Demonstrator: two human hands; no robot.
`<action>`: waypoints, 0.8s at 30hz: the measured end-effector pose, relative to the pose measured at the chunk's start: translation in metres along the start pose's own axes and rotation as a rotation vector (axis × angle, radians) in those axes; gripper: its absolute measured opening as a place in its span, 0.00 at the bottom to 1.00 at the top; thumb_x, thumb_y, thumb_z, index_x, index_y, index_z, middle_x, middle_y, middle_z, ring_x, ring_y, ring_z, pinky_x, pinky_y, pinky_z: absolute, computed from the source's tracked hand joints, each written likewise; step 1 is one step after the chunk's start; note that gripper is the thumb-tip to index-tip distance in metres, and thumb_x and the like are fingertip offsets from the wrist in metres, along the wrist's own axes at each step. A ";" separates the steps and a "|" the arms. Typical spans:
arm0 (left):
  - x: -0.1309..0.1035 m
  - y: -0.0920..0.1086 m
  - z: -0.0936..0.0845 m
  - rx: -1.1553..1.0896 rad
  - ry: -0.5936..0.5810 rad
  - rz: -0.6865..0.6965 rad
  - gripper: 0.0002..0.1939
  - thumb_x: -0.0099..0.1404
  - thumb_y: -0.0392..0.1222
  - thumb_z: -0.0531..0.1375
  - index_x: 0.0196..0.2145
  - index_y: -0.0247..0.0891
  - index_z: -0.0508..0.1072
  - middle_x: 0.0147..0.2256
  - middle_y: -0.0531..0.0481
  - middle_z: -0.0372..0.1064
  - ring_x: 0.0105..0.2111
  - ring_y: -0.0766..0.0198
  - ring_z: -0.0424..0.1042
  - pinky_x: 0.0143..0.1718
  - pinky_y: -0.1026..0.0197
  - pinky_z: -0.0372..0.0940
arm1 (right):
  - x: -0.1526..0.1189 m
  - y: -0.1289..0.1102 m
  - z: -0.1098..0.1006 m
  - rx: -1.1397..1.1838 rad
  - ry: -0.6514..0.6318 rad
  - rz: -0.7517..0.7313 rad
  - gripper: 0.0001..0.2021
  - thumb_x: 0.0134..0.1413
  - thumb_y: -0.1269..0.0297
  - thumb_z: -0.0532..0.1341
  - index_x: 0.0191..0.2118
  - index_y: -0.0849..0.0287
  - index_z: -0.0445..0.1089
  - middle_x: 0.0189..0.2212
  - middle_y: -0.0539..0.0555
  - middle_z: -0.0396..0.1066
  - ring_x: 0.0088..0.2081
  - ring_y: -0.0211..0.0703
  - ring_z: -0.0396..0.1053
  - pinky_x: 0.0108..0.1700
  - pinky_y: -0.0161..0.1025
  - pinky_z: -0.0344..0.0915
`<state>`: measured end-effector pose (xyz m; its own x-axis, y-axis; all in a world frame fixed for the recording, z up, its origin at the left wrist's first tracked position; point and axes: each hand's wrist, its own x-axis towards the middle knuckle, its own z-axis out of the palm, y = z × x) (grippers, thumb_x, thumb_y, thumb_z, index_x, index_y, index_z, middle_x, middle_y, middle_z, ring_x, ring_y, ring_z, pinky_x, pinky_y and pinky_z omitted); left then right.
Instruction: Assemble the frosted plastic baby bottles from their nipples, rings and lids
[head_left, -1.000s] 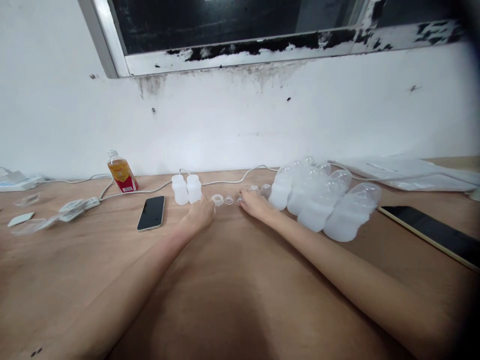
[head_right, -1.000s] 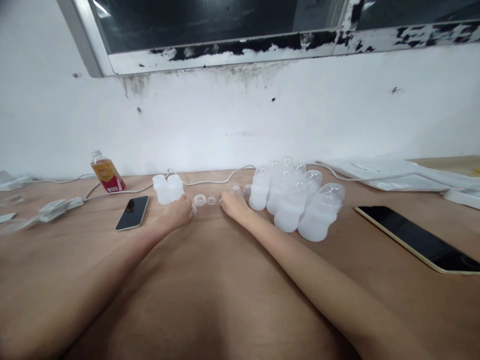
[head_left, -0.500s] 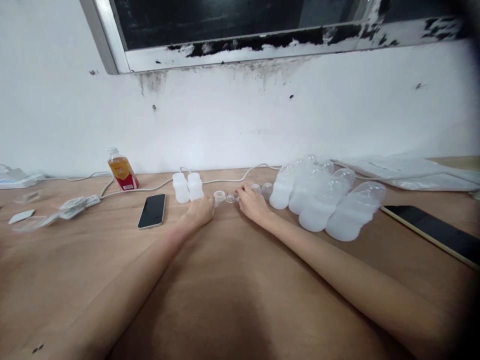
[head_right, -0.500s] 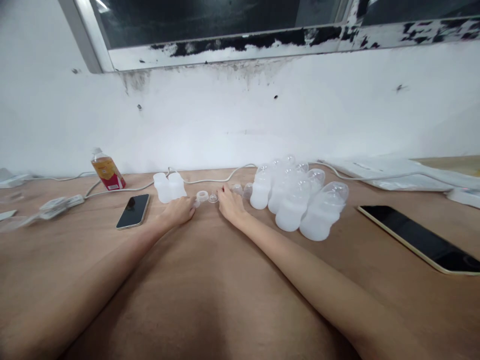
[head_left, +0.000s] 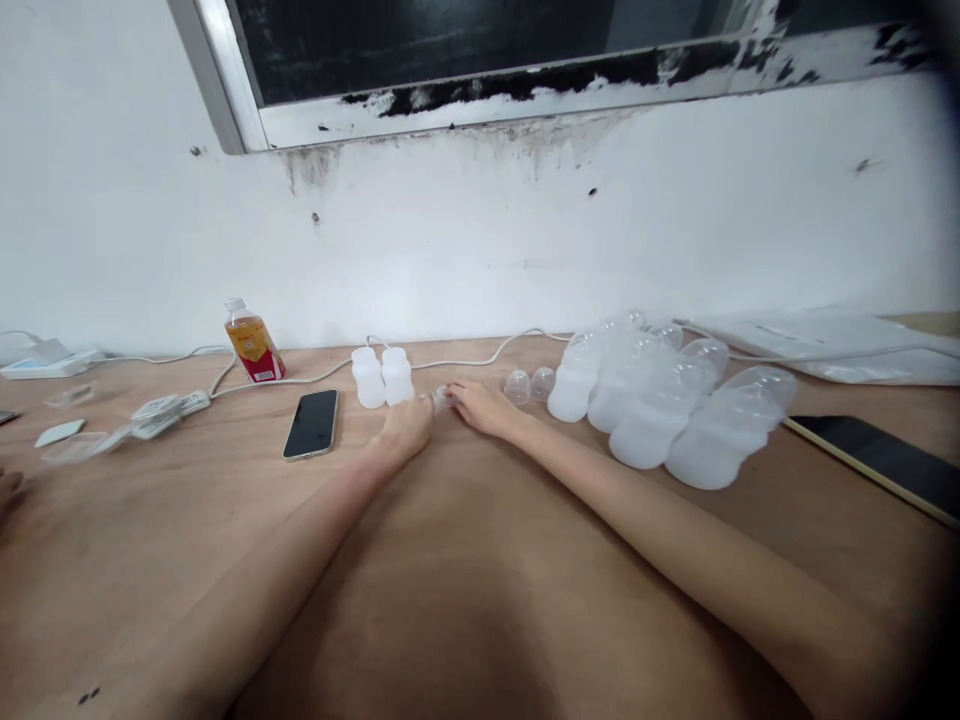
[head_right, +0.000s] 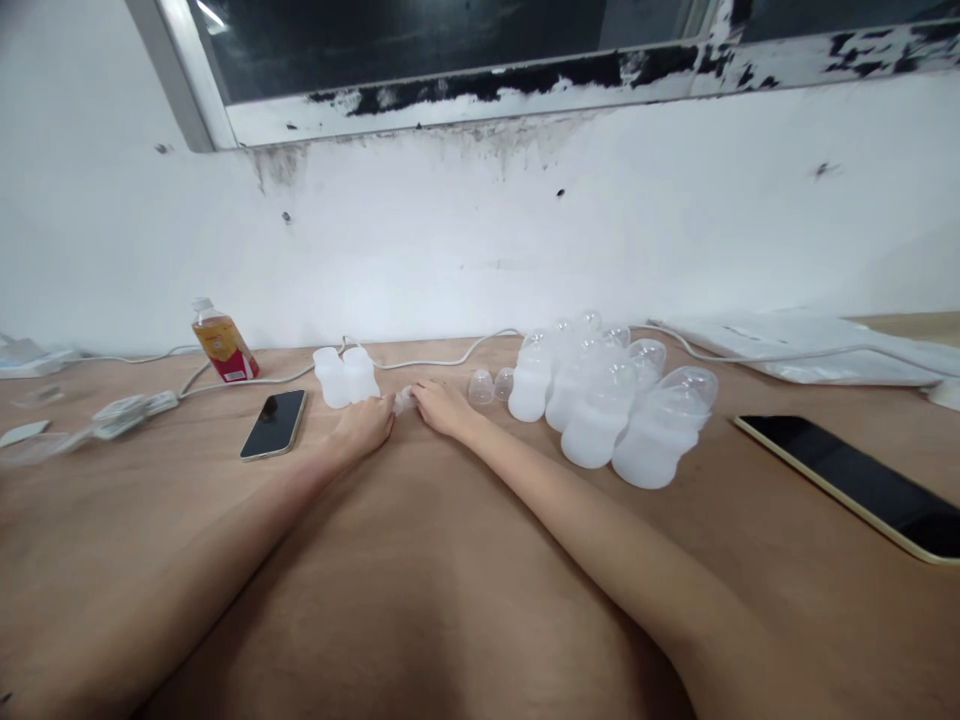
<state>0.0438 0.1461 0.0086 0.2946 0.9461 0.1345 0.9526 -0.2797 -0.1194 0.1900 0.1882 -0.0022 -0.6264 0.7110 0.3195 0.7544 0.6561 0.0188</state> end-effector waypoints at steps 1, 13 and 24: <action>0.001 0.000 0.001 -0.005 0.003 -0.003 0.14 0.62 0.34 0.44 0.42 0.29 0.62 0.35 0.36 0.68 0.37 0.53 0.70 0.32 0.58 0.63 | -0.003 0.002 0.001 0.002 0.003 0.002 0.12 0.53 0.72 0.48 0.42 0.65 0.64 0.43 0.59 0.65 0.43 0.42 0.62 0.44 0.37 0.55; 0.003 0.002 0.003 -0.045 0.040 0.018 0.14 0.61 0.36 0.44 0.45 0.31 0.57 0.37 0.39 0.67 0.36 0.54 0.69 0.32 0.58 0.63 | -0.015 0.019 -0.031 -0.156 -0.056 0.073 0.21 0.46 0.69 0.54 0.49 0.62 0.59 0.49 0.58 0.60 0.50 0.48 0.55 0.49 0.43 0.51; 0.006 0.003 0.009 -0.046 0.056 0.050 0.18 0.61 0.37 0.45 0.50 0.36 0.54 0.43 0.41 0.62 0.38 0.56 0.68 0.35 0.58 0.62 | -0.017 0.036 -0.033 -0.281 -0.171 0.110 0.11 0.43 0.76 0.54 0.35 0.63 0.70 0.35 0.61 0.70 0.42 0.50 0.65 0.45 0.45 0.51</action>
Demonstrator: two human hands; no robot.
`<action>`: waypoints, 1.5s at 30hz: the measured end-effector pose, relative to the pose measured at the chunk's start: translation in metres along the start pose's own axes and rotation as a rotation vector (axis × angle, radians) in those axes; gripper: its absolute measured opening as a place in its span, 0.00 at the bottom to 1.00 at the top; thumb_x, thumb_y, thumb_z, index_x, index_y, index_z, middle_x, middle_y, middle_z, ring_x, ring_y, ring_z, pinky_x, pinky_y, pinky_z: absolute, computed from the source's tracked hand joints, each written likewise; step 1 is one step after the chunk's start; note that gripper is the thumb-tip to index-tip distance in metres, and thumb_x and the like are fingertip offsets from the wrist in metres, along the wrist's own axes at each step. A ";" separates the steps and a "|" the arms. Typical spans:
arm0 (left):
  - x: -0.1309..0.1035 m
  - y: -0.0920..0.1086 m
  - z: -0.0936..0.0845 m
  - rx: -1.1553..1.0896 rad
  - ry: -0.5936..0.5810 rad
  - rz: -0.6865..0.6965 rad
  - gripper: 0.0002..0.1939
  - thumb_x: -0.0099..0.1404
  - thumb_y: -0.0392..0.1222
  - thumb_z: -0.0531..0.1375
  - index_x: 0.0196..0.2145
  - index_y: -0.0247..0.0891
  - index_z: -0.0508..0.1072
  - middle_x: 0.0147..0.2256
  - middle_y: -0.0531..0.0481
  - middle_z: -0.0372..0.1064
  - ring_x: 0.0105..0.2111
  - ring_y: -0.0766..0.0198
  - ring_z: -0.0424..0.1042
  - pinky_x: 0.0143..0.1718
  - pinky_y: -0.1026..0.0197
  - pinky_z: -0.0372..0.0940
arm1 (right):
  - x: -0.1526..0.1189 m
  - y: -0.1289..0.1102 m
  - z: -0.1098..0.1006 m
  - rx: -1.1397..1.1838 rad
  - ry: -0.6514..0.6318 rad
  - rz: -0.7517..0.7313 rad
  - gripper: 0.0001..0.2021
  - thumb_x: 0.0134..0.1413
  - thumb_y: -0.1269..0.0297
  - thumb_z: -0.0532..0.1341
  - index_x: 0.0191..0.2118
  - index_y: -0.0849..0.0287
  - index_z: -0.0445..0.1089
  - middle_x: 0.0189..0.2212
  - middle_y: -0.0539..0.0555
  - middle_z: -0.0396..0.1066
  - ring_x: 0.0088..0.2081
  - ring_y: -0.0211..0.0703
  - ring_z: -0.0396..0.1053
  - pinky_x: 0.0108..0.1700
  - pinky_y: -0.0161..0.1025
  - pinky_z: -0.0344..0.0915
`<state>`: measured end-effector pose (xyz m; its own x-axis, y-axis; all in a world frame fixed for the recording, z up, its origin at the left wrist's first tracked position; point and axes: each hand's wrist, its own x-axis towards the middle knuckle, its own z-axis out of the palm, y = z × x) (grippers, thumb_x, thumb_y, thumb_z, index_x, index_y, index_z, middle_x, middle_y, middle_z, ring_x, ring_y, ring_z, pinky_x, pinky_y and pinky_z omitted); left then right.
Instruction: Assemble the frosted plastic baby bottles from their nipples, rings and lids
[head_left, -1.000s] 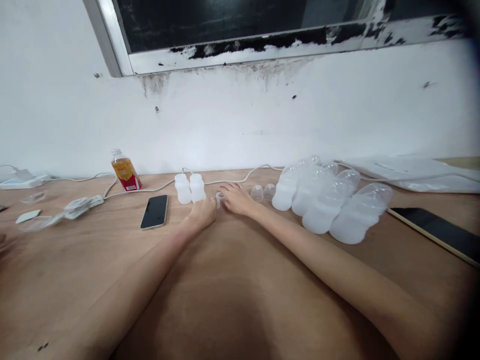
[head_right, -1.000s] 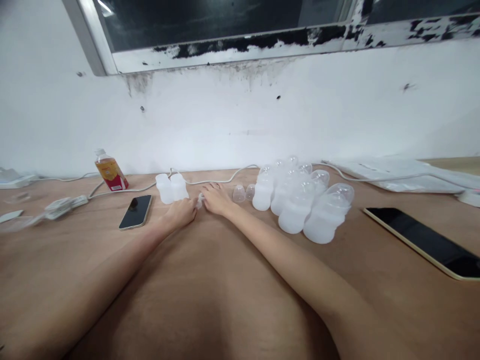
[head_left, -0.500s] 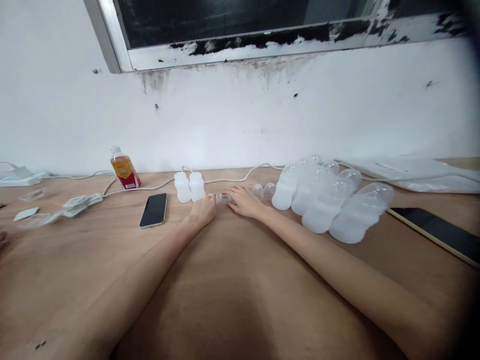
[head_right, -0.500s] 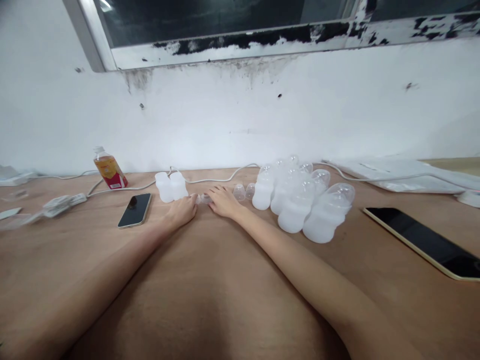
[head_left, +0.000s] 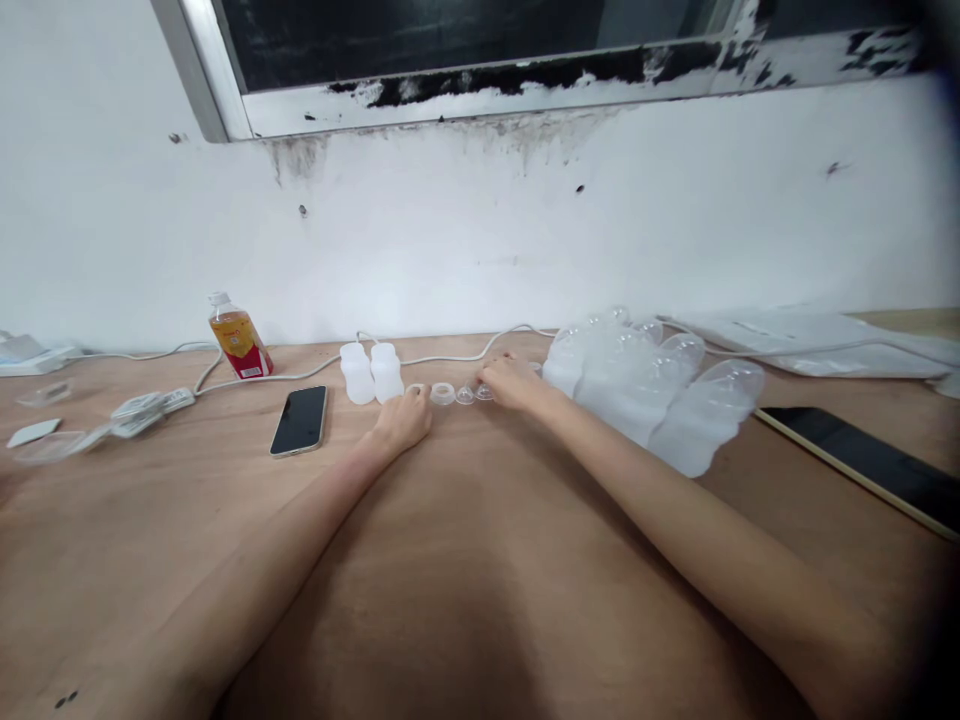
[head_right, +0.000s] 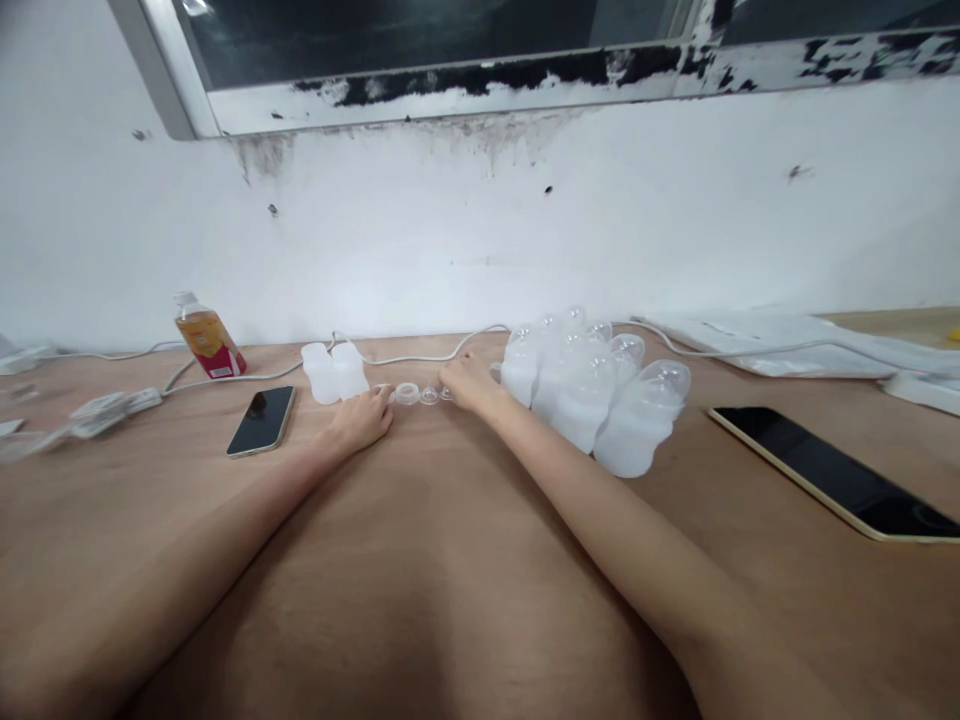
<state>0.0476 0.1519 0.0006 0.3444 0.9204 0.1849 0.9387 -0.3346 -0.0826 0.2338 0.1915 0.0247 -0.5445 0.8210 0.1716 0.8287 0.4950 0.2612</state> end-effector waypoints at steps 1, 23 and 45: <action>0.000 0.000 0.000 0.002 0.004 0.010 0.20 0.61 0.36 0.45 0.51 0.37 0.52 0.43 0.41 0.62 0.37 0.56 0.68 0.35 0.58 0.62 | 0.000 -0.001 0.000 0.001 0.008 -0.001 0.11 0.43 0.75 0.54 0.35 0.63 0.70 0.36 0.62 0.70 0.42 0.50 0.64 0.46 0.45 0.51; 0.000 -0.003 0.003 0.024 -0.012 0.081 0.23 0.62 0.36 0.42 0.55 0.45 0.47 0.41 0.44 0.61 0.35 0.58 0.68 0.33 0.58 0.62 | 0.003 -0.012 0.003 0.012 0.059 -0.108 0.12 0.50 0.77 0.50 0.35 0.62 0.69 0.35 0.57 0.70 0.40 0.42 0.65 0.54 0.46 0.39; -0.003 0.001 -0.010 -0.019 0.031 0.067 0.22 0.62 0.38 0.43 0.54 0.38 0.47 0.44 0.41 0.61 0.37 0.56 0.67 0.34 0.57 0.61 | -0.008 -0.010 -0.012 0.029 -0.119 0.431 0.17 0.49 0.70 0.51 0.46 0.70 0.61 0.46 0.71 0.60 0.47 0.57 0.59 0.42 0.47 0.56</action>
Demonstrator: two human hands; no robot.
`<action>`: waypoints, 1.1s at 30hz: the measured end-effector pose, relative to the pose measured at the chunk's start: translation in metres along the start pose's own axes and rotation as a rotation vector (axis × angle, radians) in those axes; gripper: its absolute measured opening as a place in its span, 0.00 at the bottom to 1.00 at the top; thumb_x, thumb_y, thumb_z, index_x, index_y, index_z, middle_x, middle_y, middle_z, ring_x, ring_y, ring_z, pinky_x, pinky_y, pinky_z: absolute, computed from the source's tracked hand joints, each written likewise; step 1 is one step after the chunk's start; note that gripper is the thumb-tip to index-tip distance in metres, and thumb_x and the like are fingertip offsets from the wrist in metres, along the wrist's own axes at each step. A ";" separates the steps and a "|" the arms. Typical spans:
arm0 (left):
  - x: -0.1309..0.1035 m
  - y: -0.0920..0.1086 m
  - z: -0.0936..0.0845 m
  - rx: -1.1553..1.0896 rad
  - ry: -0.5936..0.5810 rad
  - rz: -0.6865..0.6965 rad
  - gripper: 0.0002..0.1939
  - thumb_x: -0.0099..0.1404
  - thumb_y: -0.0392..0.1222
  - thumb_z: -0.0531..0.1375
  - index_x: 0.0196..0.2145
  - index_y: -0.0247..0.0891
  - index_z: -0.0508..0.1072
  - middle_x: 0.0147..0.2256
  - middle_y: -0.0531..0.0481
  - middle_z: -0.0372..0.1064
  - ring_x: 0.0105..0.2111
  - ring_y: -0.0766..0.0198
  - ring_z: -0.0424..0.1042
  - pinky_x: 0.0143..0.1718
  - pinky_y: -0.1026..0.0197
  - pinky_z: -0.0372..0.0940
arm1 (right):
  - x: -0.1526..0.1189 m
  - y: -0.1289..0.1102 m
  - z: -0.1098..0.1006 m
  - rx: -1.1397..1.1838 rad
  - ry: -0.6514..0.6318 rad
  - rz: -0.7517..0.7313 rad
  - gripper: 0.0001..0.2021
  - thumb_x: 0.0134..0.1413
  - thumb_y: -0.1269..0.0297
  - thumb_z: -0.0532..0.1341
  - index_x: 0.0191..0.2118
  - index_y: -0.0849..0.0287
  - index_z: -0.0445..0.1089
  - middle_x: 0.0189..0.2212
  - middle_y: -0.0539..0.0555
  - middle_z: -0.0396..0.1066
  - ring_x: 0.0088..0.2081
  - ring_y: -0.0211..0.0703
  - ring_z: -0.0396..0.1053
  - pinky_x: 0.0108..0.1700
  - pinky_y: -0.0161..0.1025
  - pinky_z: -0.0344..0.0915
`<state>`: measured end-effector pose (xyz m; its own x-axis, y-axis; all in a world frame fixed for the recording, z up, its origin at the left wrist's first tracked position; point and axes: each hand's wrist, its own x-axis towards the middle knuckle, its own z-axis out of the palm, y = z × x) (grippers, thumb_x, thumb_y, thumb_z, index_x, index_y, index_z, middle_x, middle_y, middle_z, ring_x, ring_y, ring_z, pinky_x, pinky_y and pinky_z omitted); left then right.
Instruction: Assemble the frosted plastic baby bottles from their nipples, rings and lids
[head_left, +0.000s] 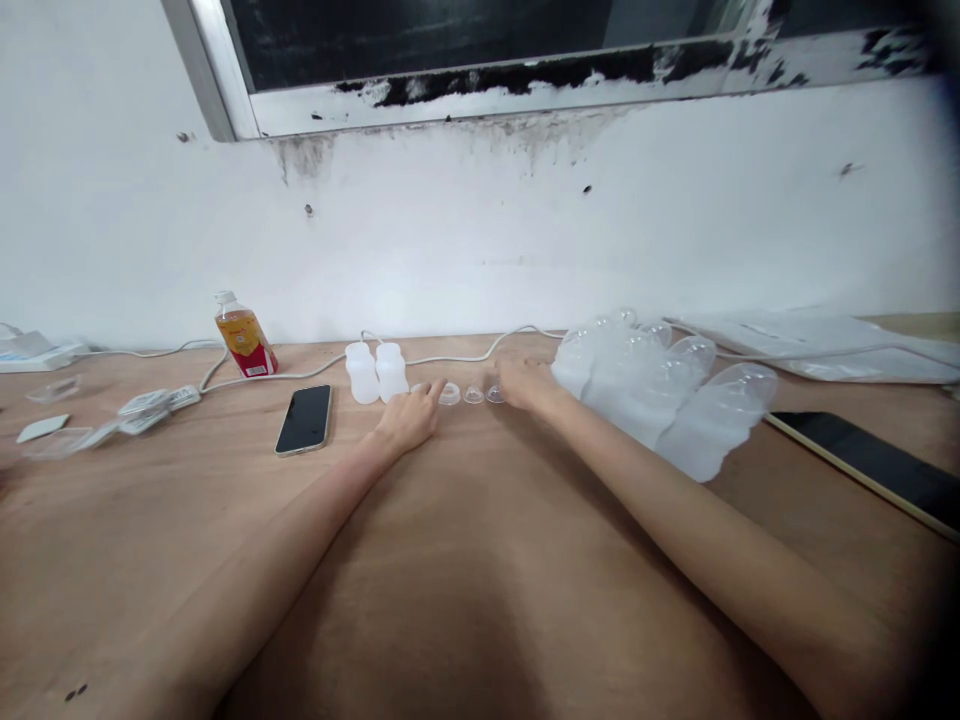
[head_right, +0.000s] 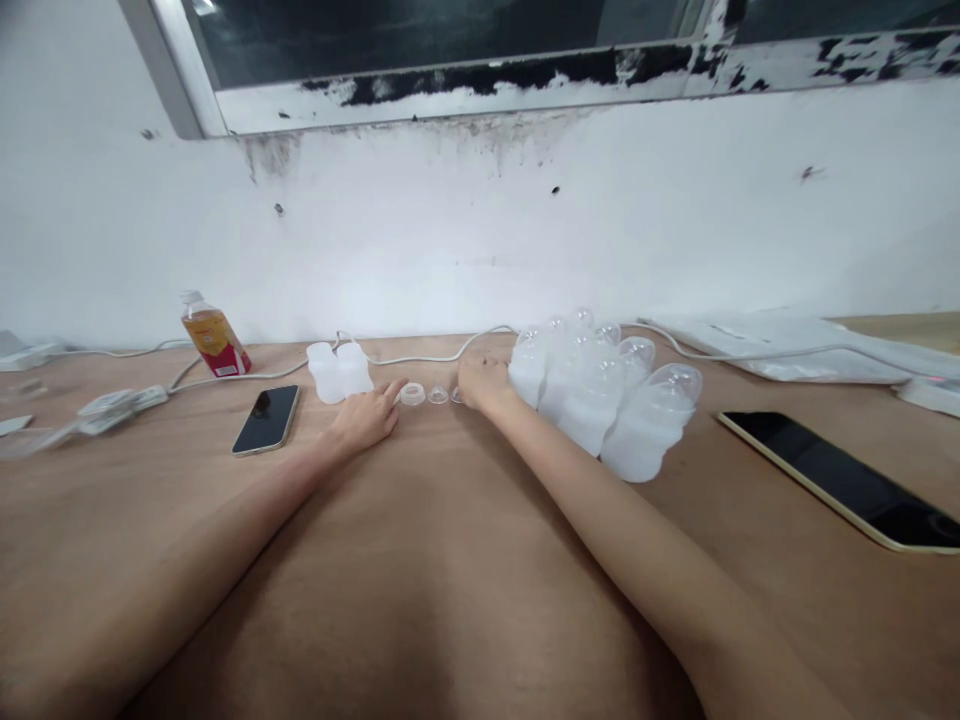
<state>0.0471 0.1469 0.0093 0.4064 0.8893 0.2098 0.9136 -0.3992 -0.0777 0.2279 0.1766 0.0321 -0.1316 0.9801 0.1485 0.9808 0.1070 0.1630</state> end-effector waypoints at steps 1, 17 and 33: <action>0.000 -0.001 -0.005 -0.019 0.040 -0.011 0.22 0.62 0.38 0.43 0.54 0.38 0.47 0.44 0.42 0.61 0.38 0.56 0.67 0.34 0.58 0.61 | 0.000 0.000 -0.001 0.001 0.000 -0.001 0.16 0.49 0.70 0.50 0.45 0.70 0.61 0.45 0.70 0.61 0.47 0.57 0.59 0.42 0.46 0.56; 0.007 -0.111 -0.037 -0.778 0.683 -0.583 0.30 0.53 0.54 0.54 0.50 0.35 0.56 0.49 0.40 0.55 0.51 0.54 0.54 0.51 0.52 0.49 | 0.008 0.000 -0.001 -0.003 -0.016 0.045 0.17 0.50 0.71 0.51 0.46 0.74 0.63 0.43 0.73 0.64 0.46 0.57 0.61 0.42 0.45 0.58; -0.007 -0.130 -0.005 -1.291 0.130 -0.162 0.32 0.44 0.48 0.64 0.47 0.35 0.62 0.48 0.41 0.62 0.47 0.55 0.62 0.46 0.55 0.60 | 0.011 0.002 -0.001 -0.022 -0.019 0.028 0.17 0.50 0.72 0.51 0.46 0.73 0.64 0.44 0.73 0.63 0.48 0.58 0.60 0.43 0.46 0.58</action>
<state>-0.0743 0.1911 0.0227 0.2231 0.9483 0.2256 0.2491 -0.2792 0.9274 0.2283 0.1873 0.0348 -0.1014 0.9857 0.1344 0.9807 0.0763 0.1802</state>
